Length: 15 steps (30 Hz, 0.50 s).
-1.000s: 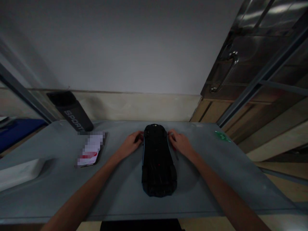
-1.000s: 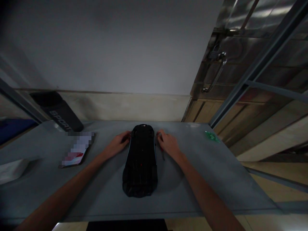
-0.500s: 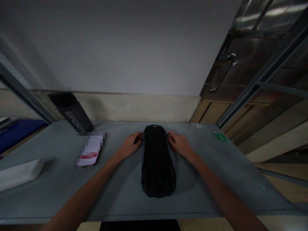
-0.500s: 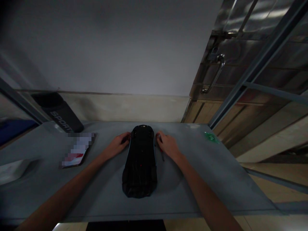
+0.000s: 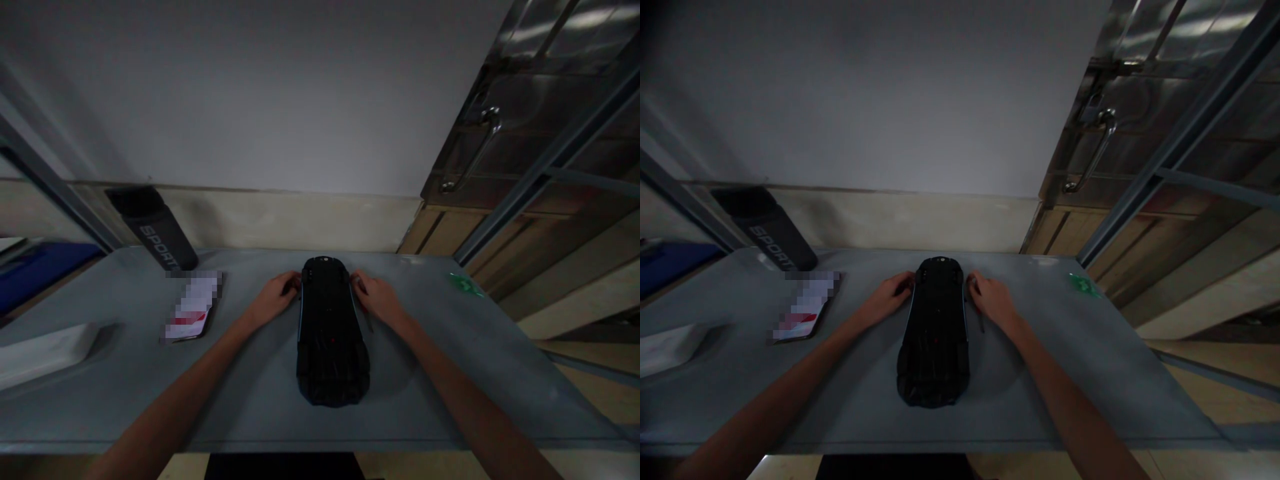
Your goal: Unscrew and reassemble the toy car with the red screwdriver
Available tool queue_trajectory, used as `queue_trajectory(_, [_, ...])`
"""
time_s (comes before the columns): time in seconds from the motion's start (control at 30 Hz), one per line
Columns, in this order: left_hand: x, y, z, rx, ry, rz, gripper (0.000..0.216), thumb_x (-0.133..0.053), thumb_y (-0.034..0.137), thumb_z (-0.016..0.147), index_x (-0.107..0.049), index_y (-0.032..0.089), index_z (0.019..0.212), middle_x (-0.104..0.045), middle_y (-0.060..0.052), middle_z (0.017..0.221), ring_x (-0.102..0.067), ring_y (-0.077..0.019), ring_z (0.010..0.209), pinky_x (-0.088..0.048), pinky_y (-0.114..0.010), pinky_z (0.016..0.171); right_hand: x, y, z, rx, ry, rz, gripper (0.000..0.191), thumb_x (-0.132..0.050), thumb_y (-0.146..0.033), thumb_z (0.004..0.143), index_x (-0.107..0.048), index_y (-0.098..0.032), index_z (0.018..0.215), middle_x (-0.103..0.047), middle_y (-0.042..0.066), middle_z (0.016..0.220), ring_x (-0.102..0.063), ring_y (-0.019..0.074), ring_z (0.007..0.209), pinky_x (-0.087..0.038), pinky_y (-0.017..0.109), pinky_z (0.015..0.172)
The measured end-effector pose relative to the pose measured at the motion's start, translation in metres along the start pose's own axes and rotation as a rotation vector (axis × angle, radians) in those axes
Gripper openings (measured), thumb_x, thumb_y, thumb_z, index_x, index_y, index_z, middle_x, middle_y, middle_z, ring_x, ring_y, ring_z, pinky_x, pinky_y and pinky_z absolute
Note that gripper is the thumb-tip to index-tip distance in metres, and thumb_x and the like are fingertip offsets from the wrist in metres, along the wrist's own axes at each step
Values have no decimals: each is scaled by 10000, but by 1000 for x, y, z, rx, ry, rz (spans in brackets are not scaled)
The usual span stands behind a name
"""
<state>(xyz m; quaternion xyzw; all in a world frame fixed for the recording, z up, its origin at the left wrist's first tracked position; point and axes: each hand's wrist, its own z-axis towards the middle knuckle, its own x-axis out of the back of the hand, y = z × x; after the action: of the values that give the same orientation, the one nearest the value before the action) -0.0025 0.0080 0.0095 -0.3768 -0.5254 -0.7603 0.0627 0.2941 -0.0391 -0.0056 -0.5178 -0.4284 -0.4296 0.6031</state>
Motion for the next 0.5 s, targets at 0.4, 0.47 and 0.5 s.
queue_trajectory(0.4, [-1,-3,1,-11,20,-43,249,-577,188,857,-716,226,1061,-750,-72,951,-667,-274,905,-497,-383,924,-5,5,1,13,14,-6,319,-418,-310,1120,-668,-236,1303,-811,76,985,-762,252,875,-466,328,742])
queue_trajectory(0.47, [-1,-3,1,-9,11,-31,240,-559,194,871,-712,210,1055,-744,-80,959,-672,-276,909,-496,-383,926,-5,4,1,17,18,-1,321,-412,-303,1118,-670,-234,1296,-809,74,976,-760,248,874,-464,325,742])
queue_trajectory(0.5, [-1,-3,1,-9,11,-28,233,-553,194,876,-710,206,1048,-741,-81,958,-672,-275,911,-495,-382,927,-5,4,1,19,18,1,319,-414,-299,1116,-671,-235,1293,-808,71,968,-759,244,870,-462,323,742])
